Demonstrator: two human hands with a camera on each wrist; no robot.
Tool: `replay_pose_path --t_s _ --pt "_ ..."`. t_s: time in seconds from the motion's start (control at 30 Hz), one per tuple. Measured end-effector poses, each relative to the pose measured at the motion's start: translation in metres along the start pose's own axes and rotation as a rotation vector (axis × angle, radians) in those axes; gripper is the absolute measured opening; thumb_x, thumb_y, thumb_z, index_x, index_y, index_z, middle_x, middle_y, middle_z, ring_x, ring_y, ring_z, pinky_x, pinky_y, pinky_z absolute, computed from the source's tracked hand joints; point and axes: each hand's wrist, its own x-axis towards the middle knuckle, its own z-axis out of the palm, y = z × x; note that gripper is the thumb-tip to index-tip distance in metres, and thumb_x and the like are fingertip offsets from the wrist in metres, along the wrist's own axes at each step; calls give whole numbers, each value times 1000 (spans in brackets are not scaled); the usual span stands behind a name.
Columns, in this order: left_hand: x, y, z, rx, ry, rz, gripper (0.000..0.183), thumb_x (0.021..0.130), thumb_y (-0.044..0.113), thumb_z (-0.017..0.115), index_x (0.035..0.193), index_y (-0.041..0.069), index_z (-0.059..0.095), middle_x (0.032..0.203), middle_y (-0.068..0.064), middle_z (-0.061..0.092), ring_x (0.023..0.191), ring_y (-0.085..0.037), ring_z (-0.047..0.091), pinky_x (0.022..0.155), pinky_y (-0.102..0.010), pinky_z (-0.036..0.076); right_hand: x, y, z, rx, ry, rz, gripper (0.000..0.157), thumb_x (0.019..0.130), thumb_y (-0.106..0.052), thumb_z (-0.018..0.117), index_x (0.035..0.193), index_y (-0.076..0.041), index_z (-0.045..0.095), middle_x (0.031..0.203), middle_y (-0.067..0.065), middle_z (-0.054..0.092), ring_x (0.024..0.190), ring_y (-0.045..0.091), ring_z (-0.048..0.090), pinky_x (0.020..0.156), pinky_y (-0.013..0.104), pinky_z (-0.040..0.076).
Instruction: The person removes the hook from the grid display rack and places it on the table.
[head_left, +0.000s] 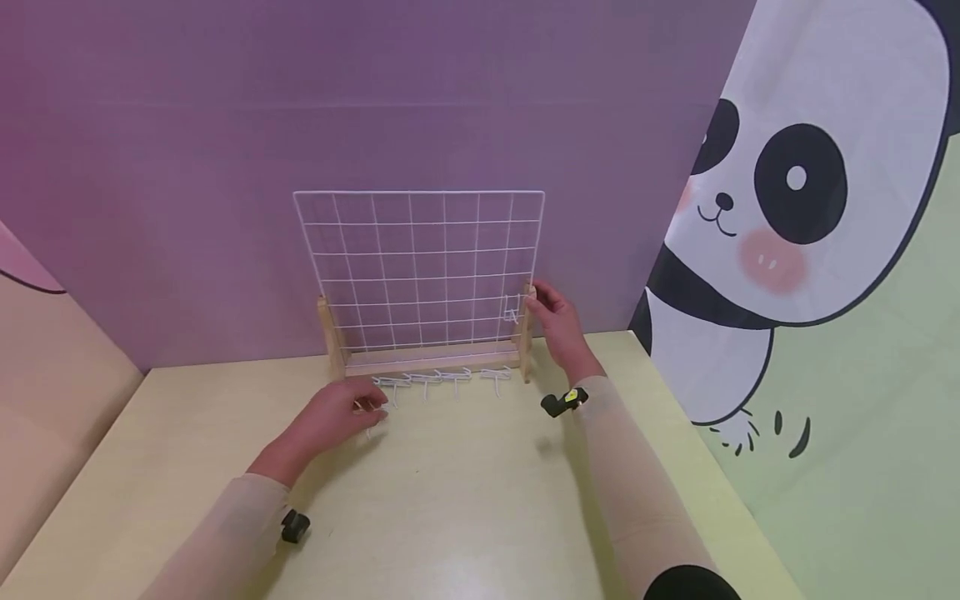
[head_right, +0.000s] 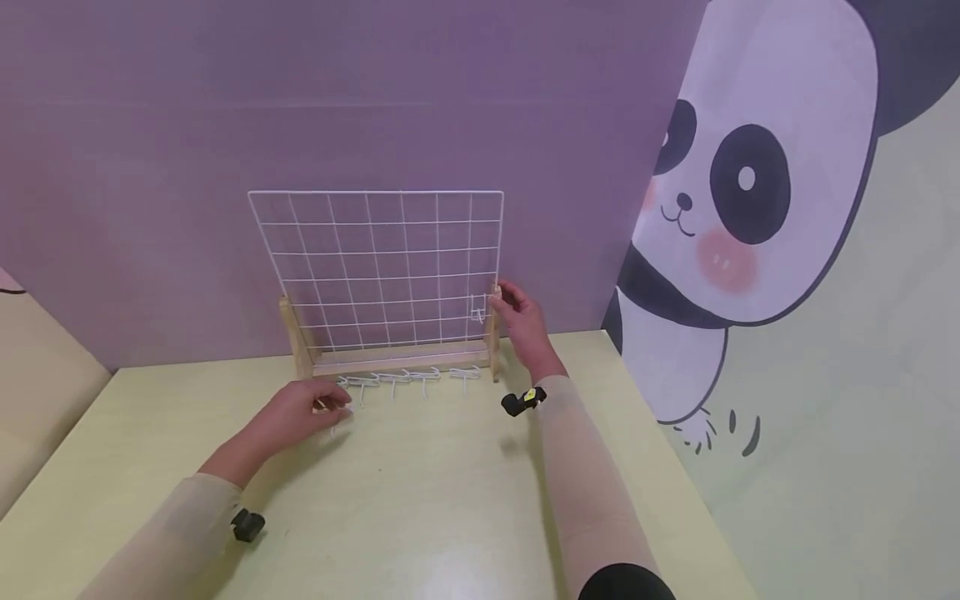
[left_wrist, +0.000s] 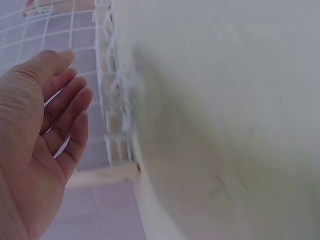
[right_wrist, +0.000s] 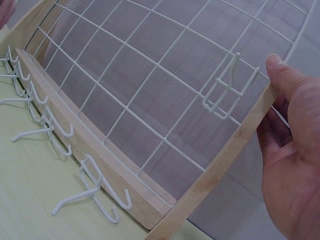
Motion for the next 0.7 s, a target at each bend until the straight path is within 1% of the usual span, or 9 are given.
replay_pose_path --t_s 0.13,0.23,0.3,0.4,0.5,0.6,0.7 --pt "18 18 4 -6 39 19 16 99 12 83 113 5 80 105 -1 76 98 -21 73 91 -48 64 0 -2 0 4 -9 -1 46 111 -12 68 155 -4 60 156 18 61 144 26 56 126 40 42" --pt "36 35 10 -10 64 34 16 100 14 83 114 6 80 106 -1 76 99 -21 73 91 -47 63 -2 -3 -3 -6 -15 15 47 111 -14 68 157 -4 59 157 18 60 145 28 55 127 41 41" --pt "51 49 18 -17 78 30 15 101 14 82 114 8 80 107 0 77 101 -21 73 93 -46 63 -3 -2 -9 -17 -17 22 48 111 -15 68 157 -5 58 158 18 59 146 28 54 127 42 40" --pt "74 70 29 -51 91 22 18 102 14 80 119 8 80 111 0 77 104 -22 72 95 -44 62 -6 -2 -19 -31 -20 32 49 112 -17 67 159 -5 56 159 17 57 147 28 52 128 42 39" --pt "96 91 42 -75 110 34 22 103 15 80 123 7 79 115 -2 75 108 -23 71 97 -43 62 -9 -2 -30 -41 -13 32 50 113 -19 67 160 -7 56 160 16 57 146 26 53 128 41 39" --pt "114 107 51 -77 142 56 24 104 18 79 126 8 78 119 -4 74 111 -24 70 99 -42 61 -10 -5 -34 -32 -1 37 49 112 -18 68 159 -6 57 157 16 59 142 23 55 127 39 40" --pt "130 120 58 -97 176 60 27 104 19 80 128 8 76 123 -6 74 114 -25 70 100 -41 60 -11 -7 -34 -15 8 32 48 112 -16 68 157 -3 57 154 16 60 135 19 58 125 38 43"
